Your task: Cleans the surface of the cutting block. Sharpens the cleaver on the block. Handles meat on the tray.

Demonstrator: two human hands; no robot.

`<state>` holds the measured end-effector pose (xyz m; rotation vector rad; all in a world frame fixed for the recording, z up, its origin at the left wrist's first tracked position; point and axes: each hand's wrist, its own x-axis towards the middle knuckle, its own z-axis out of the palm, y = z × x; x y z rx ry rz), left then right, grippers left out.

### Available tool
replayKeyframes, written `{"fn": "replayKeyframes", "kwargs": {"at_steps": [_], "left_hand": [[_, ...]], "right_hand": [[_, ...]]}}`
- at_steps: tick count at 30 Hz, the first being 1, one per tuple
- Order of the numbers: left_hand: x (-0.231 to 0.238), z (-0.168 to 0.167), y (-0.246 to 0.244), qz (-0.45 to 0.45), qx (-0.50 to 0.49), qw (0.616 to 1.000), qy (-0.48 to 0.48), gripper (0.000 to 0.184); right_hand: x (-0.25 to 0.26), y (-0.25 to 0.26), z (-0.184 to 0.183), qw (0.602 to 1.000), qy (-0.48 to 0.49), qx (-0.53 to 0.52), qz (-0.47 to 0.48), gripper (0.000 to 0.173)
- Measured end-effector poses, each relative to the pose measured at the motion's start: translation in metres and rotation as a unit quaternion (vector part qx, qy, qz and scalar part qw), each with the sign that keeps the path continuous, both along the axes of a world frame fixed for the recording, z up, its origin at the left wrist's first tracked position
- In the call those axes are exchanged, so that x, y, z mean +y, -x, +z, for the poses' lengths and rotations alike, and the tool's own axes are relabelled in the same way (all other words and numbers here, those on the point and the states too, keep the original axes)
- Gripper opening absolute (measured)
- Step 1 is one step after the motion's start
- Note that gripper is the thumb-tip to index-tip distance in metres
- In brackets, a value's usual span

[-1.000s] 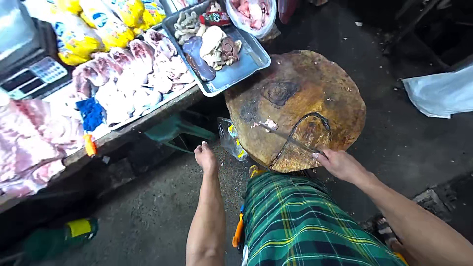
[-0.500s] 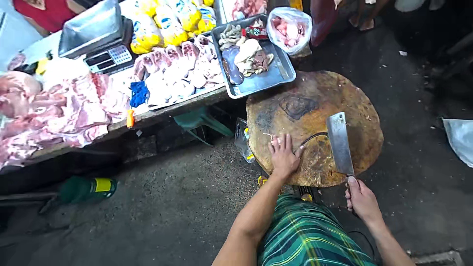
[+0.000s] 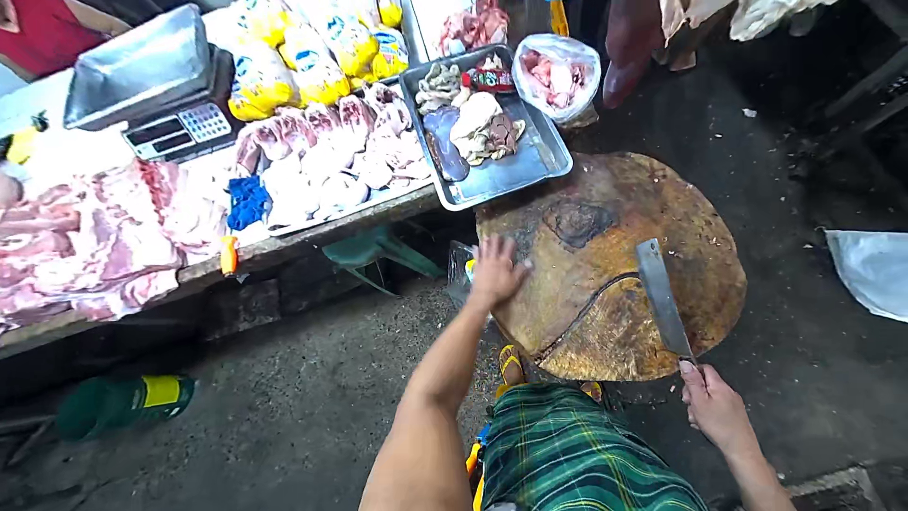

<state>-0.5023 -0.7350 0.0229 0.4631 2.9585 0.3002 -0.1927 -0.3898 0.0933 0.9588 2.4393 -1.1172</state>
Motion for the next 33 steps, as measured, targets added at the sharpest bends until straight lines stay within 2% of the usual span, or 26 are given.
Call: {"fn": "replayKeyframes", "kwargs": {"at_steps": [2, 3, 4, 5, 7, 8, 9, 10, 12, 13, 14, 15, 17, 18, 20, 21, 22, 23, 24, 25, 26, 27, 29, 31, 33], "left_hand": [[-0.020, 0.003, 0.050, 0.132, -0.025, 0.990, -0.032, 0.085], [-0.016, 0.007, 0.053, 0.168, -0.027, 0.984, -0.045, 0.087], [-0.006, 0.011, 0.036, 0.160, -0.025, 0.986, -0.049, 0.088], [0.005, 0.014, 0.011, 0.109, -0.012, 0.993, -0.047, 0.085], [0.012, 0.005, -0.028, -0.053, 0.010, 0.998, -0.020, 0.085], [0.006, -0.002, -0.026, -0.105, 0.003, 0.994, -0.014, 0.089], [-0.003, -0.005, -0.009, -0.107, 0.000, 0.994, -0.018, 0.090], [-0.013, -0.002, 0.016, -0.055, -0.006, 0.998, -0.029, 0.089], [-0.013, 0.010, 0.052, 0.138, -0.014, 0.989, -0.044, 0.094], [0.004, 0.017, 0.053, 0.206, -0.015, 0.977, -0.050, 0.099], [0.026, 0.022, 0.037, 0.208, -0.010, 0.977, -0.045, 0.101], [0.050, 0.026, 0.007, 0.158, -0.006, 0.986, -0.046, 0.099], [0.087, 0.018, -0.059, -0.029, -0.010, 0.999, -0.045, 0.092], [0.094, 0.009, -0.074, -0.129, -0.018, 0.991, -0.040, 0.089], [0.084, -0.006, -0.043, -0.256, -0.003, 0.965, -0.061, 0.079], [0.071, -0.003, -0.011, -0.261, 0.012, 0.962, -0.076, 0.073], [0.057, 0.007, 0.018, -0.225, 0.023, 0.972, -0.070, 0.071], [0.048, 0.030, 0.036, -0.167, -0.013, 0.986, -0.028, 0.070], [0.051, 0.074, 0.052, -0.118, -0.178, 0.974, 0.074, 0.075], [0.059, 0.037, 0.038, -0.038, -0.013, 0.997, -0.070, 0.076], [0.080, 0.023, 0.018, -0.011, 0.036, 0.995, -0.090, 0.080], [0.105, 0.023, -0.015, -0.025, 0.032, 0.997, -0.071, 0.084], [0.146, 0.023, -0.097, -0.113, 0.002, 0.992, -0.058, 0.084], [0.165, 0.026, -0.151, -0.181, -0.071, 0.977, -0.085, 0.065], [0.161, 0.051, -0.147, -0.150, -0.093, 0.971, -0.162, 0.038]], "right_hand": [[-0.009, 0.003, 0.004, 1.000, -0.001, -0.011, -0.019, 0.064], [-0.014, 0.002, 0.007, 0.999, -0.004, -0.016, -0.028, 0.064], [-0.017, 0.002, 0.010, 0.999, -0.008, -0.020, -0.037, 0.063], [-0.020, 0.005, 0.011, 0.999, -0.015, -0.020, -0.045, 0.063], [-0.027, 0.010, 0.012, 0.997, -0.025, -0.030, -0.061, 0.064], [-0.031, 0.012, 0.013, 0.997, -0.028, -0.037, -0.068, 0.064], [-0.034, 0.014, 0.013, 0.996, -0.034, -0.045, -0.073, 0.065], [-0.036, 0.017, 0.014, 0.995, -0.034, -0.051, -0.079, 0.066], [-0.045, 0.018, 0.017, 0.994, -0.028, -0.063, -0.088, 0.066], [-0.047, 0.019, 0.018, 0.993, -0.031, -0.065, -0.091, 0.065], [-0.047, 0.020, 0.018, 0.993, -0.034, -0.065, -0.098, 0.065], [-0.048, 0.021, 0.018, 0.992, -0.032, -0.063, -0.105, 0.065], [-0.051, 0.020, 0.016, 0.991, -0.020, -0.056, -0.118, 0.064], [-0.051, 0.019, 0.016, 0.991, -0.012, -0.052, -0.123, 0.064], [-0.047, 0.021, 0.018, 0.991, 0.007, -0.039, -0.130, 0.063], [-0.044, 0.022, 0.019, 0.990, 0.023, -0.030, -0.134, 0.063], [-0.041, 0.019, 0.019, 0.989, 0.043, -0.018, -0.139, 0.062], [-0.038, 0.015, 0.019, 0.987, 0.066, -0.006, -0.145, 0.061], [-0.035, 0.011, 0.018, 0.984, 0.087, 0.004, -0.155, 0.059], [-0.031, 0.004, 0.018, 0.980, 0.105, 0.010, -0.167, 0.059], [-0.026, -0.005, 0.019, 0.977, 0.117, 0.015, -0.178, 0.059], [-0.019, -0.015, 0.021, 0.975, 0.124, 0.023, -0.182, 0.059], [-0.007, -0.038, 0.023, 0.975, 0.126, 0.042, -0.180, 0.059], [0.010, -0.071, 0.026, 0.976, 0.119, 0.054, -0.177, 0.058], [0.030, -0.100, 0.028, 0.975, 0.115, 0.062, -0.182, 0.057]]}}
